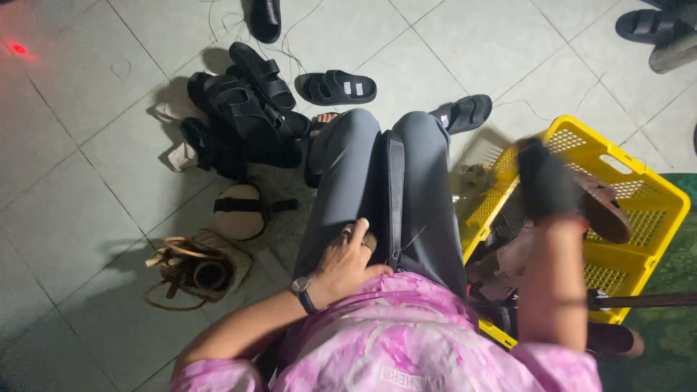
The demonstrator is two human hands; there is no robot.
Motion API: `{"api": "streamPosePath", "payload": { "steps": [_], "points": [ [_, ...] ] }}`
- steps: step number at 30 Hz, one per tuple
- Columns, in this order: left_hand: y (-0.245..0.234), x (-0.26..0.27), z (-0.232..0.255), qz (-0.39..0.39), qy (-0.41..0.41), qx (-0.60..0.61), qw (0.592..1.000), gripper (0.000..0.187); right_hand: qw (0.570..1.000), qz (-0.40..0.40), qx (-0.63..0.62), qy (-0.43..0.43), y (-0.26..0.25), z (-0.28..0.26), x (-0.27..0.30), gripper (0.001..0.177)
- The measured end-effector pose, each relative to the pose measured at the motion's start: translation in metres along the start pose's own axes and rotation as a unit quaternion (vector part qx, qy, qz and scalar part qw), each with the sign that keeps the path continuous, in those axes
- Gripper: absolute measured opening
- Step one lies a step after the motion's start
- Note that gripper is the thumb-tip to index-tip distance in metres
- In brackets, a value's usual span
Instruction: The person is hand-sewing the sole of a shoe using a needle and thread.
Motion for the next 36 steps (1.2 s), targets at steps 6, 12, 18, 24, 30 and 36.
{"api": "streamPosePath", "payload": {
  "steps": [6, 12, 18, 24, 30, 36],
  "points": [
    [0.015, -0.004, -0.020, 0.009, 0.039, 0.401, 0.915, 0.022, 0.918, -0.154, -0.302, -0.206, 0.051, -0.095, 0.118, 0.073],
    [-0.062, -0.046, -0.006, 0.025, -0.104, 0.640, 0.761, 0.048, 0.868, 0.060, -0.196, -0.452, 0.073, -0.066, 0.127, 0.045],
    [-0.032, -0.081, -0.005, 0.029, -0.118, 0.727, 0.676, 0.057, 0.864, 0.062, -0.306, -0.396, 0.076, -0.077, 0.123, 0.037],
    [0.011, -0.104, -0.020, 0.084, -0.208, 0.729, 0.647, 0.066, 0.828, -0.098, -0.527, -0.165, 0.117, -0.064, 0.129, 0.018],
    [-0.007, -0.127, -0.041, 0.079, -0.219, 0.767, 0.598, 0.059, 0.804, -0.156, -0.570, -0.063, 0.098, -0.081, 0.115, 0.011],
    [-0.081, -0.072, -0.077, 0.134, -0.085, 0.016, 0.987, 0.055, 0.830, 0.070, -0.290, -0.472, 0.065, -0.059, 0.121, 0.040]
  ]
}}
Point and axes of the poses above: each hand's wrist, its own x-axis away from the middle knuckle, its own y-axis out of the palm, z = x × y, the point moved 1 cm from there along -x, towards the middle knuckle, and after that the axes turned 5 degrees about -x, right-handed, at the moved point
